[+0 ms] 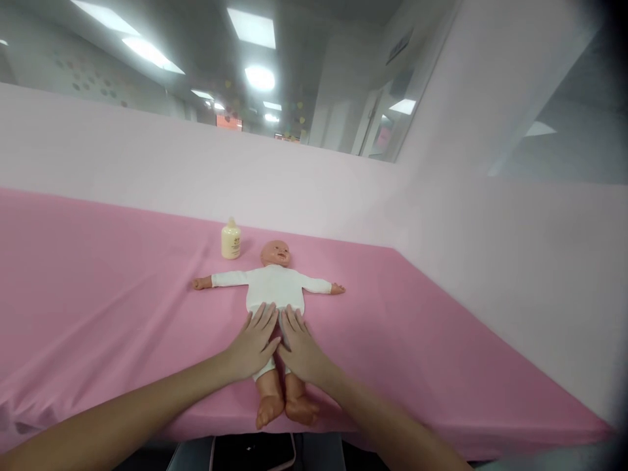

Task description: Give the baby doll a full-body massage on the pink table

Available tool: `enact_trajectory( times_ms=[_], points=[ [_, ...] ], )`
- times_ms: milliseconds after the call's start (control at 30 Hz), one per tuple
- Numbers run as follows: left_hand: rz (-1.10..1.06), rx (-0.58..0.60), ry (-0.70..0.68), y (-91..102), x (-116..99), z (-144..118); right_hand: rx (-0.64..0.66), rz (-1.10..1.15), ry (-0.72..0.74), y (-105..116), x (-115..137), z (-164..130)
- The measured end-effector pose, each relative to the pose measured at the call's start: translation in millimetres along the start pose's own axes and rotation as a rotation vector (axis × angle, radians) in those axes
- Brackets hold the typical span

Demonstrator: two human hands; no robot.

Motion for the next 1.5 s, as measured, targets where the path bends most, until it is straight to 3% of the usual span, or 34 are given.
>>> enact_trajectory(
  times_ms=[100, 233, 400, 733, 900, 1033, 1200, 1333, 1500],
  points=[
    [0.016, 0.003, 0.02, 6.0, 7, 39, 0.001, 0.004, -0.025, 13, 3, 35],
    [0.04, 0.004, 0.113, 15.8, 31, 94, -0.037, 0.028, -0.102, 26, -4, 90],
    [0.008, -0.033, 0.151, 18.1, 61, 127, -0.083, 0.069, -0.074, 24, -24, 126],
    [-0.067, -0.119, 0.261, 6.1, 80, 117, -0.099, 0.048, -0.14, 17, -28, 114],
    [-0.14, -0.136, 0.138, -5.4, 92, 107, -0.065, 0.149, -0.122, 12, -35, 101],
    [-0.229, -0.141, 0.15, -11.3, 94, 95, -0.078, 0.237, -0.064, 1, -41, 91],
    [-0.297, -0.224, 0.116, -3.2, 102, 81, -0.173, 0.336, -0.038, 0, -54, 86],
    [-0.243, -0.285, 0.183, 6.7, 121, 80, -0.245, 0.328, -0.182, 12, -76, 91],
    [-0.138, -0.202, 0.215, 13.6, 138, 92, -0.274, 0.196, -0.295, 25, -95, 109]
  ],
)
Point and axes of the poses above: each hand's wrist, its own z-axis towards the middle knuckle, its own y-axis out of the back of the hand, x = y × z, the point moved 4 cm from there along z, towards the middle knuckle, and after that the axes turned 4 degrees about -y, right-handed, at the moved point
